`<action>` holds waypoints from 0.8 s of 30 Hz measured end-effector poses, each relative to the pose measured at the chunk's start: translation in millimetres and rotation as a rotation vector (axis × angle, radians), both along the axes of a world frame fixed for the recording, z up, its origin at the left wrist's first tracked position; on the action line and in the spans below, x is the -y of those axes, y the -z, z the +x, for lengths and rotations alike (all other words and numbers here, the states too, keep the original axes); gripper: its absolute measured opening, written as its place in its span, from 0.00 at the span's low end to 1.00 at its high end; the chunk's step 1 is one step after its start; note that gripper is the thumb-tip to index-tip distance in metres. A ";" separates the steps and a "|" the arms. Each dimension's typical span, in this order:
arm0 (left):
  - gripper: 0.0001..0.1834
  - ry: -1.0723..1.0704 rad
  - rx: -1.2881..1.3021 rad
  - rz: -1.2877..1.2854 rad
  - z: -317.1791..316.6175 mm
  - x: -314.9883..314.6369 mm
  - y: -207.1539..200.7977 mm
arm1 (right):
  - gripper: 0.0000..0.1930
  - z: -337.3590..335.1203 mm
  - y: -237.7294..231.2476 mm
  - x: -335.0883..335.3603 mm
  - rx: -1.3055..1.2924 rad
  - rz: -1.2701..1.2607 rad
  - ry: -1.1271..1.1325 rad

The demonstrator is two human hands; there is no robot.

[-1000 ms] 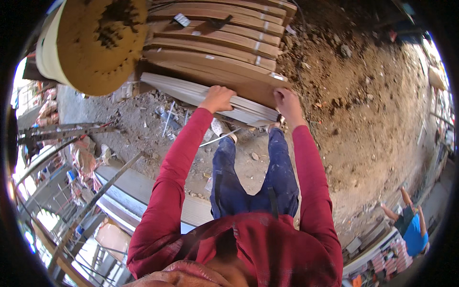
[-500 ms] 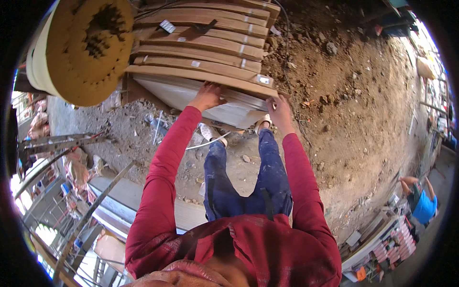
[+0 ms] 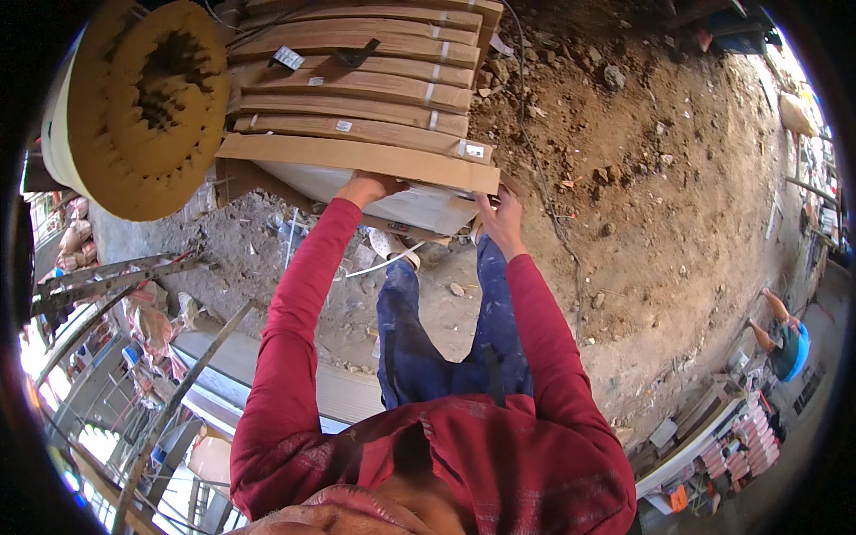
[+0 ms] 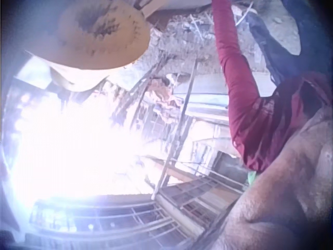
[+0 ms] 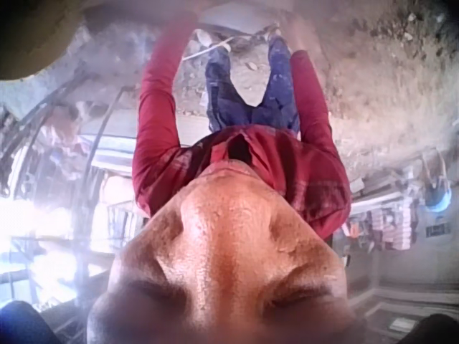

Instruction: The person uses a utility knife to cut straps and tape on stacked cardboard-wrapped panels. They remove the cardboard packaging and place the panels aside, repeating the process for multiple units in a construction area.

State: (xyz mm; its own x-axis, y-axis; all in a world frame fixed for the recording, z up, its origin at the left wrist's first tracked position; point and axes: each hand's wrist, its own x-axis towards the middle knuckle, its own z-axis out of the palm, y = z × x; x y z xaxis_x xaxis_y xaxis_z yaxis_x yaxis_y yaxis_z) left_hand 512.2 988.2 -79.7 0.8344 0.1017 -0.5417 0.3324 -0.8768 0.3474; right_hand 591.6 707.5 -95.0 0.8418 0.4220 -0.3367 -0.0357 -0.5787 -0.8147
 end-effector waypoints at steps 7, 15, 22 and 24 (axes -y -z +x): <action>0.33 -0.003 0.174 0.035 -21.4 -7.7 24.1 | 0.17 0.6 35.6 -2.8 -0.155 0.152 0.134; 0.32 0.086 0.295 -0.012 -38.0 -3.7 -14.4 | 0.21 -5.9 32.5 0.7 -0.179 0.166 0.246; 0.29 0.052 0.316 0.059 -47.2 4.8 -30.1 | 0.20 -9.8 54.5 9.5 -0.114 0.180 0.239; 0.27 0.063 0.141 0.062 -54.8 2.7 -35.6 | 0.19 -16.8 54.9 3.4 -0.088 0.191 0.177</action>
State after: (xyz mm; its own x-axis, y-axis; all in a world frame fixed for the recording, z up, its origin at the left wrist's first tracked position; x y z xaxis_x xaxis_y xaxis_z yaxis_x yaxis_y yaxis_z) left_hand 457.4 985.5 -44.1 0.9075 0.0764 -0.4130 0.2280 -0.9154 0.3317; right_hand 574.8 704.1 -149.8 0.8791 0.3340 -0.3401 -0.1980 -0.3933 -0.8979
